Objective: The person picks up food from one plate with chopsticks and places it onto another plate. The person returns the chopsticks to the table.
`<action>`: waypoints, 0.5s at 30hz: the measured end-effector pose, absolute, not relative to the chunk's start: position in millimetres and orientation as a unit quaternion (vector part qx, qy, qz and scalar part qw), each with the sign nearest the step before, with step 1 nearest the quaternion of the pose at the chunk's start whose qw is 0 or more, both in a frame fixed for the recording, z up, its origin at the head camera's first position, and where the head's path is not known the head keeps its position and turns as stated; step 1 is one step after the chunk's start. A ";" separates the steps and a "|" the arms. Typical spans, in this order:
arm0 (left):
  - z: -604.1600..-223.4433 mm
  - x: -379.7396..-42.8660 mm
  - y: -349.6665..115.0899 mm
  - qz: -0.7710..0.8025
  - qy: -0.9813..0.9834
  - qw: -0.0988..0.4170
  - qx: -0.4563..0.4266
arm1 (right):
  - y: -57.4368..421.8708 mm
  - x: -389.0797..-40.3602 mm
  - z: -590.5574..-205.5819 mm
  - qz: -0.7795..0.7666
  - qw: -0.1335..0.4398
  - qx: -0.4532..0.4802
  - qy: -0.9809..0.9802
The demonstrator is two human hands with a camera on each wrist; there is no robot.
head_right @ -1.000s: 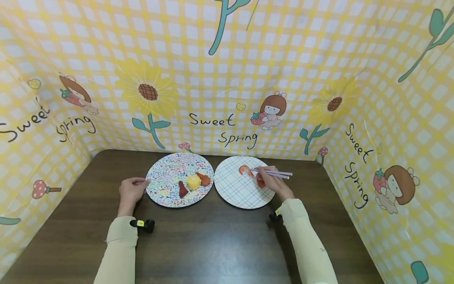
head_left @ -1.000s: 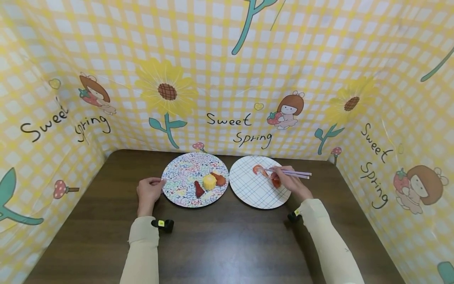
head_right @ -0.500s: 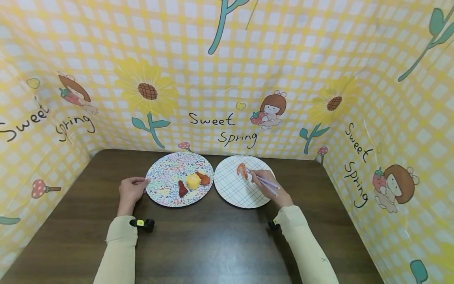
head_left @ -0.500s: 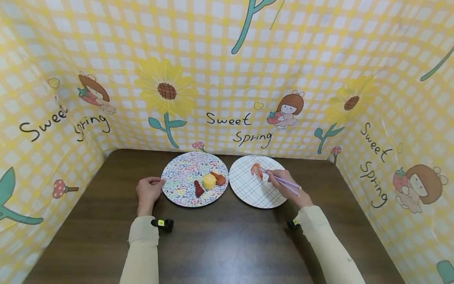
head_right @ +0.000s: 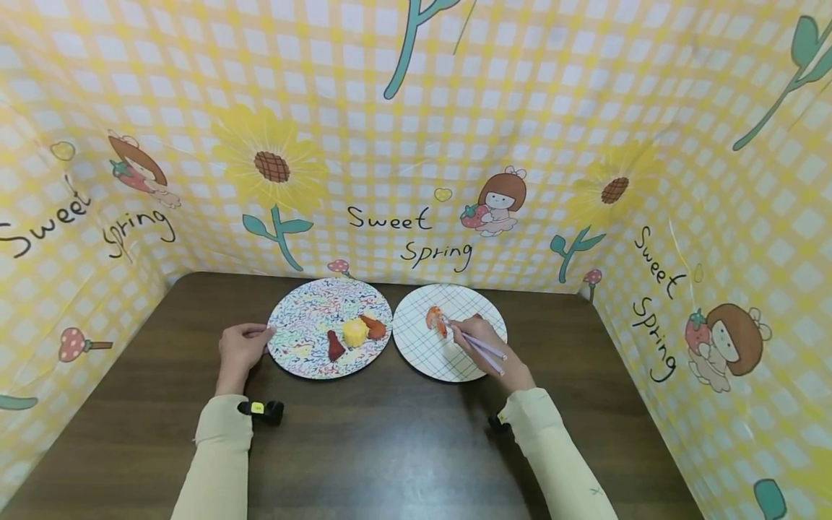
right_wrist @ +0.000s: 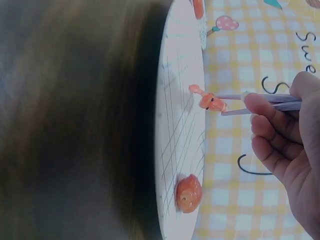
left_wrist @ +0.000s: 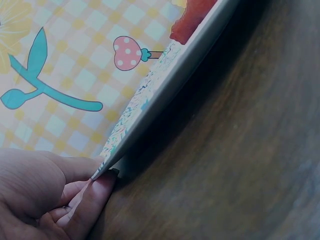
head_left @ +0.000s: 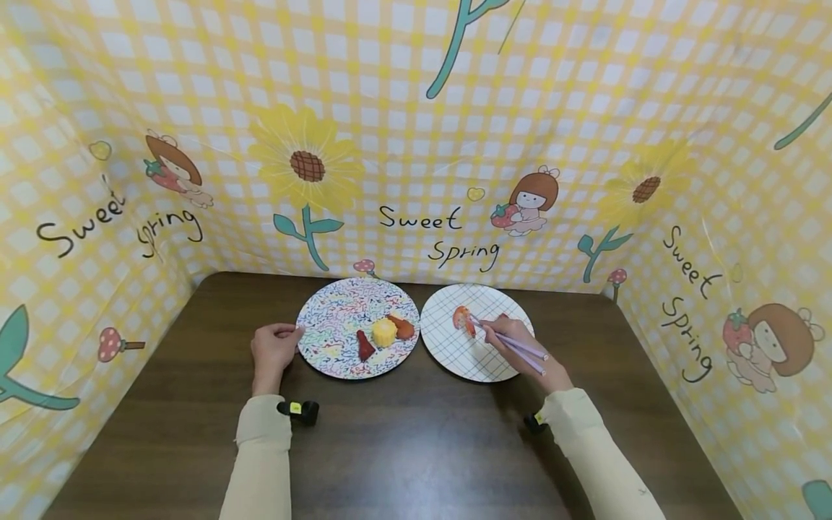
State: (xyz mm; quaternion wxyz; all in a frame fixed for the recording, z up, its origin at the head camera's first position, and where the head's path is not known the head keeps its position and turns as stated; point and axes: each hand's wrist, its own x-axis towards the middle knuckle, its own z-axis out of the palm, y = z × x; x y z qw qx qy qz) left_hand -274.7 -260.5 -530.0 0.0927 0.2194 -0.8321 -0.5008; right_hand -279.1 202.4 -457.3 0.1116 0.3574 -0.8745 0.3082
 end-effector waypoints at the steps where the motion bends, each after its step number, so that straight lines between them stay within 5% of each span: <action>1: -530.1 -274.9 -260.7 -0.501 -0.832 0.094 0.219 | 201.3 -277.5 -456.5 0.306 0.115 0.368 -0.870; 15: -529.9 -273.8 -260.3 -0.497 -0.834 0.093 0.222 | 188.5 -262.7 -459.3 0.334 0.093 0.390 -0.853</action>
